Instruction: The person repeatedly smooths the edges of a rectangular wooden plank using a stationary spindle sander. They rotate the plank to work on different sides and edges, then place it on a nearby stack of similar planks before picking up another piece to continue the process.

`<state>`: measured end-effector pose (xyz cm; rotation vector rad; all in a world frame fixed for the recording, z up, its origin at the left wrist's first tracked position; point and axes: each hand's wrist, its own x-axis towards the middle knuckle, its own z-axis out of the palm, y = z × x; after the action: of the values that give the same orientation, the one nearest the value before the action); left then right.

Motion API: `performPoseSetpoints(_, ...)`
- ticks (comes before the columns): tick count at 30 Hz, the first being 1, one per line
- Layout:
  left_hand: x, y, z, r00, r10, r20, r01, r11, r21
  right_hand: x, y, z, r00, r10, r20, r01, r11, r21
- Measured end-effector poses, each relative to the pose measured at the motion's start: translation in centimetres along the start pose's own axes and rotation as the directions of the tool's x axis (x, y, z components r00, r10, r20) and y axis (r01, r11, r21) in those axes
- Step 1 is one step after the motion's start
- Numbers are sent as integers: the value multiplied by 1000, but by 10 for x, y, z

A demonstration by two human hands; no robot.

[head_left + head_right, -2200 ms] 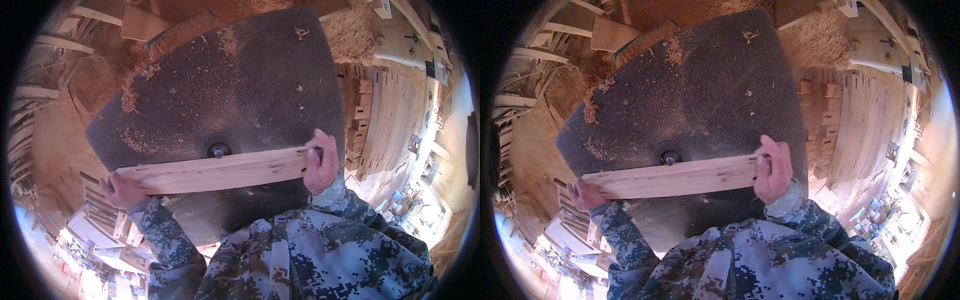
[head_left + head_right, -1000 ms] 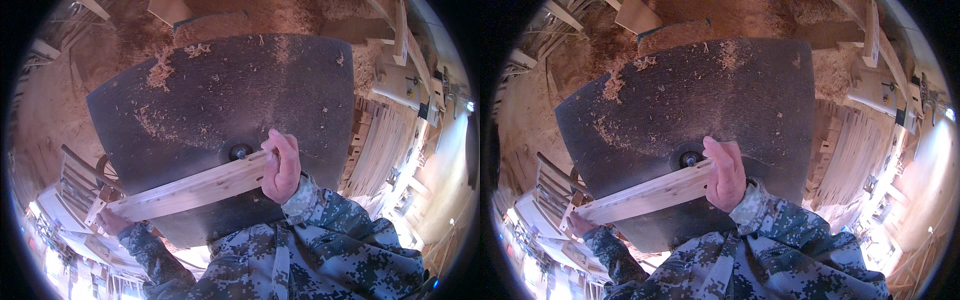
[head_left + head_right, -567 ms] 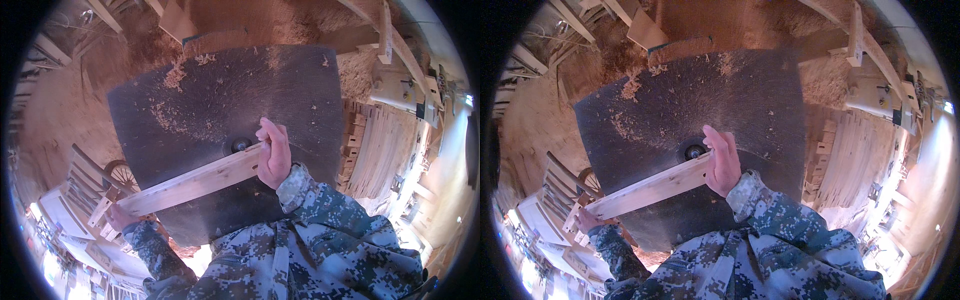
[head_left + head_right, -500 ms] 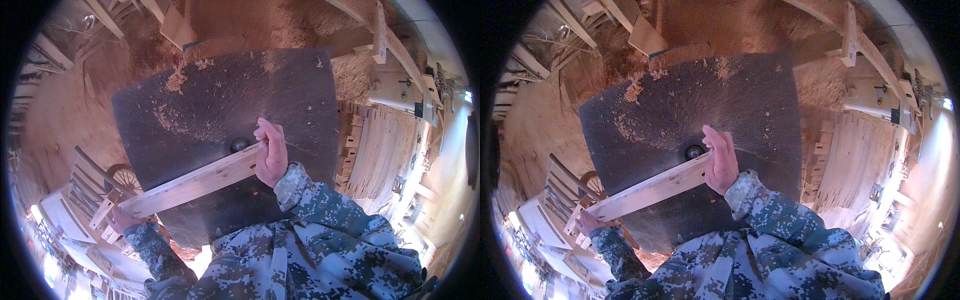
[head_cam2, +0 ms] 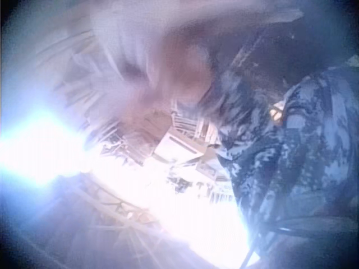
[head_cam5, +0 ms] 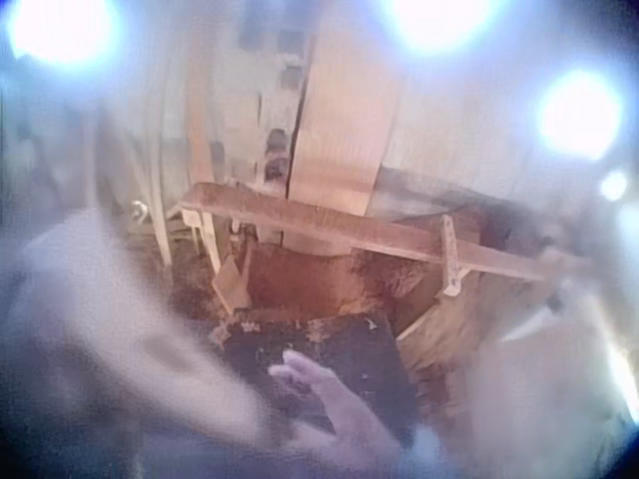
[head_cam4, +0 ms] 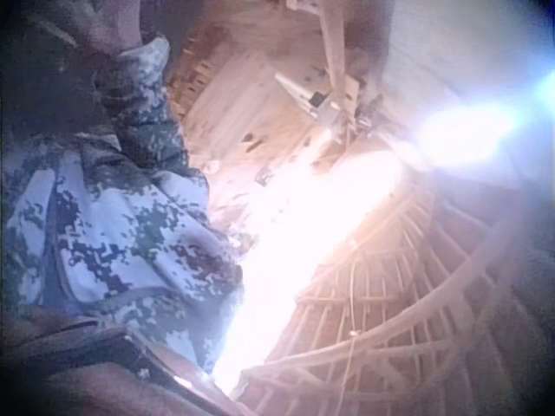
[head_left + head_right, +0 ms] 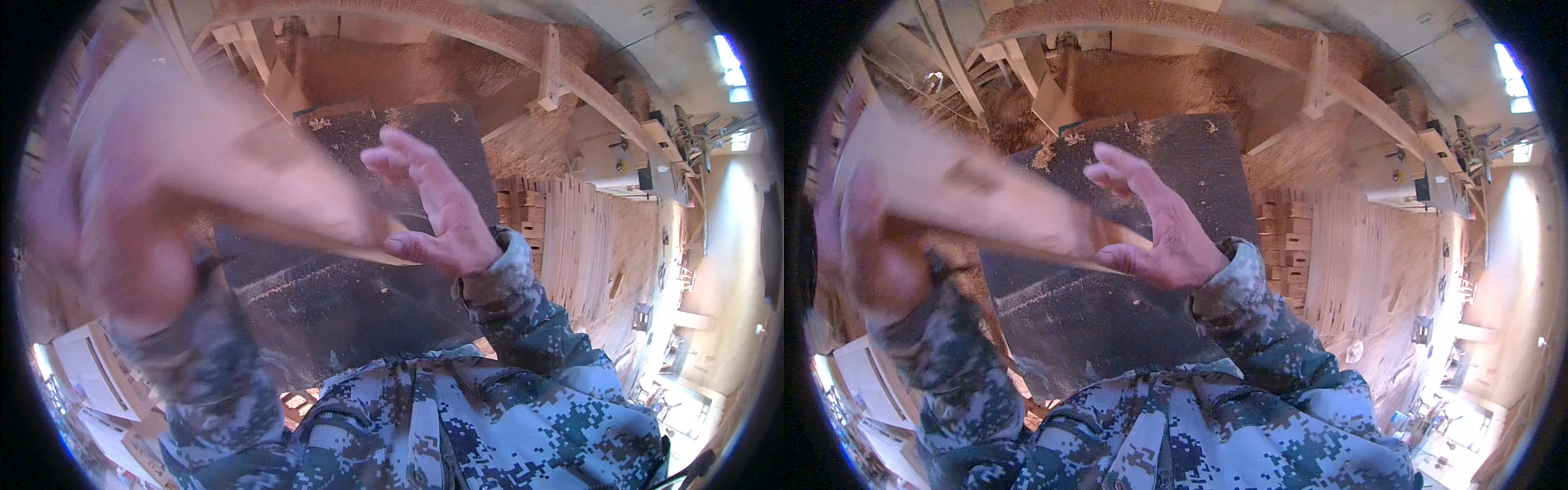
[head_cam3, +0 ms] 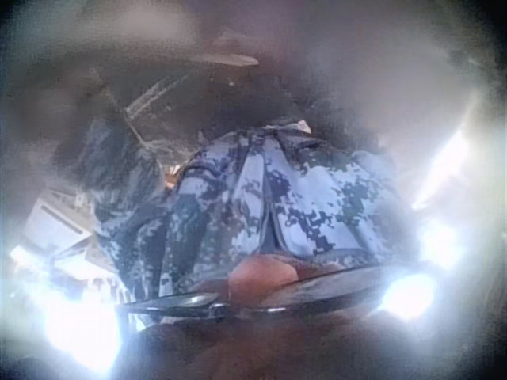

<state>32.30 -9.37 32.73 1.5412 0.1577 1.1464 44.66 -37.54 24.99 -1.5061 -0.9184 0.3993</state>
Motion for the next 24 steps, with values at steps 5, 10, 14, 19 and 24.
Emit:
performPoseSetpoints(5,-76,11,158,819,258,512,-104,945,-310,-17,-53,-55,976,-174,-129,188,977,106)
performPoseSetpoints(10,-210,-20,142,553,-9,833,138,987,-81,-157,-62,-101,776,208,-595,73,908,412)
performPoseSetpoints(14,-263,-53,89,349,-166,922,60,986,155,-247,-48,-112,701,251,-667,146,866,479)
performPoseSetpoints(19,-262,-75,36,453,-317,833,-8,933,359,-303,-7,-85,549,462,-696,184,746,640)
performPoseSetpoints(24,-274,-95,-6,728,-560,396,174,709,684,-312,50,-36,334,750,-571,304,488,818)
